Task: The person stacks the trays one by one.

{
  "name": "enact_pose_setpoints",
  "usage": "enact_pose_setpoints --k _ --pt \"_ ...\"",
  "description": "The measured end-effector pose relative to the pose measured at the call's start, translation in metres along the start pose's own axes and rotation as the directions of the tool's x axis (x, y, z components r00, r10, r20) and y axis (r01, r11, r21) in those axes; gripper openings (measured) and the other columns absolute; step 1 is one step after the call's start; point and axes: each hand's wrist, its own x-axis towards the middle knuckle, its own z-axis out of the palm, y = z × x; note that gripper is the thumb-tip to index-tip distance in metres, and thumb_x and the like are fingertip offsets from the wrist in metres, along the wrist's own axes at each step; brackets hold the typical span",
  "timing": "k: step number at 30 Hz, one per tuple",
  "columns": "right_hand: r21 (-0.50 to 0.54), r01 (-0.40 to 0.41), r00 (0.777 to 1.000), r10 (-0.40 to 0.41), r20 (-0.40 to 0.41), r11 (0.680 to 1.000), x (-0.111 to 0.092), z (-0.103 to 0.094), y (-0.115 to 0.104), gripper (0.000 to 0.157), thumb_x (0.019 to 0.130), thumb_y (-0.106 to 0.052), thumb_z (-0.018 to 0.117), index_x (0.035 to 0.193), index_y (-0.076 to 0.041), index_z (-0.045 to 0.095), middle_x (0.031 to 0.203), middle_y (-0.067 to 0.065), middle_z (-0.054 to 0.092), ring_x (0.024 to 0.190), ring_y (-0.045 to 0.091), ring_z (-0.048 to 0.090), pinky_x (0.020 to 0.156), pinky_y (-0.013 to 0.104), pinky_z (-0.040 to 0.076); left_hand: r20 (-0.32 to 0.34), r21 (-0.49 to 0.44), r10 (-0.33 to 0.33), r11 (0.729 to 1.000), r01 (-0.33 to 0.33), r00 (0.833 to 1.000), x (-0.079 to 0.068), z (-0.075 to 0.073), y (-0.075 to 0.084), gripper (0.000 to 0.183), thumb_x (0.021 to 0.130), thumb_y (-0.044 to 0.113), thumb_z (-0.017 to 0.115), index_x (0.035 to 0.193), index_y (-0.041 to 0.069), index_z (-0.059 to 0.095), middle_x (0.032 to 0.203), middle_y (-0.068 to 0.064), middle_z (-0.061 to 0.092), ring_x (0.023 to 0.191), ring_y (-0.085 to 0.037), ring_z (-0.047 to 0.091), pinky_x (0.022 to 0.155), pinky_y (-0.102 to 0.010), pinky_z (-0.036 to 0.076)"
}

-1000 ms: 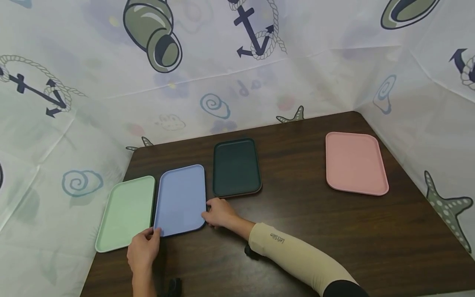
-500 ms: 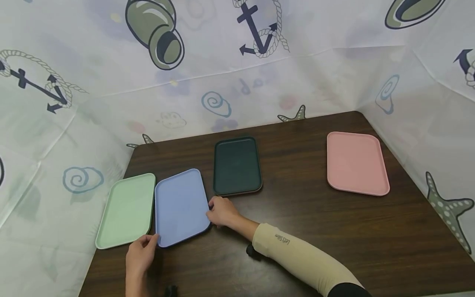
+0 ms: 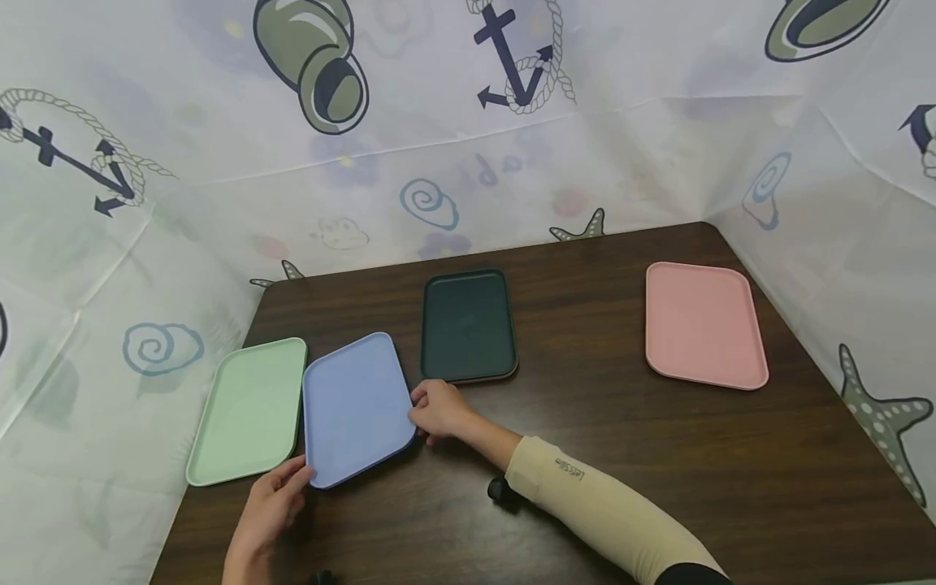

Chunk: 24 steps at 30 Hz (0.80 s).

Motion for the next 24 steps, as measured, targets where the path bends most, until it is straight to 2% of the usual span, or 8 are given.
enact_pose_setpoints --k 1,4,7,12,17,24 --pt "0.009 -0.001 1.0 0.001 0.006 1.0 0.0 -0.001 0.0 0.027 0.086 -0.003 0.06 0.113 0.003 0.057 0.075 0.007 0.063 0.053 0.025 0.063 0.045 0.033 0.052 0.014 -0.022 0.002 1.0 -0.001 1.0 -0.001 -0.001 0.0 0.037 0.097 0.013 0.055 0.129 -0.005 0.052 0.057 0.004 0.037 0.041 -0.007 0.026 0.04 -0.022 0.025" --pt "0.047 0.002 1.0 -0.003 0.023 0.999 -0.003 -0.006 -0.002 0.028 0.086 -0.002 0.059 0.114 0.005 0.056 0.078 0.008 0.063 0.06 0.03 0.065 0.046 0.034 0.052 0.033 -0.063 0.015 0.998 -0.013 0.999 -0.004 -0.001 0.002 0.035 0.096 0.012 0.055 0.127 -0.005 0.052 0.059 0.003 0.041 0.04 -0.007 0.025 0.039 -0.021 0.024" --pt "0.081 0.009 1.0 -0.011 0.023 0.997 -0.009 -0.012 -0.003 0.029 0.086 -0.001 0.059 0.114 0.006 0.055 0.08 0.009 0.062 0.065 0.034 0.065 0.047 0.035 0.053 0.032 -0.081 0.039 0.996 -0.037 0.999 -0.005 0.002 0.006 0.034 0.096 0.01 0.056 0.125 -0.005 0.053 0.066 0.0 0.051 0.041 -0.007 0.026 0.04 -0.021 0.025" --pt "0.149 0.017 1.0 -0.019 0.011 0.989 -0.024 -0.028 0.0 0.032 0.084 0.0 0.059 0.115 0.007 0.054 0.084 0.012 0.06 0.063 0.033 0.063 0.048 0.037 0.053 0.051 -0.068 0.131 0.99 -0.127 0.99 -0.008 0.012 0.018 0.033 0.093 0.009 0.06 0.122 -0.006 0.055 0.078 -0.005 0.062 0.043 -0.008 0.032 0.042 -0.023 0.029" --pt "0.209 0.012 1.0 -0.017 0.025 0.978 -0.044 -0.049 0.009 0.035 0.084 -0.002 0.062 0.116 0.009 0.052 0.088 0.013 0.058 0.06 0.021 0.061 0.05 0.037 0.054 0.102 -0.061 0.196 0.98 -0.191 0.975 -0.013 0.024 0.03 0.031 0.091 0.009 0.064 0.118 -0.005 0.057 0.079 -0.01 0.063 0.046 -0.008 0.035 0.043 -0.023 0.03" --pt "0.221 -0.009 0.998 -0.004 0.056 0.975 -0.079 -0.08 0.036 0.034 0.084 -0.006 0.068 0.111 0.008 0.052 0.088 0.013 0.059 0.069 0.026 0.064 0.054 0.039 0.055 0.221 -0.04 0.246 0.969 -0.243 0.944 -0.018 0.052 0.04 0.032 0.088 0.009 0.067 0.115 -0.003 0.055 0.077 -0.013 0.061 0.052 -0.008 0.039 0.048 -0.023 0.032"
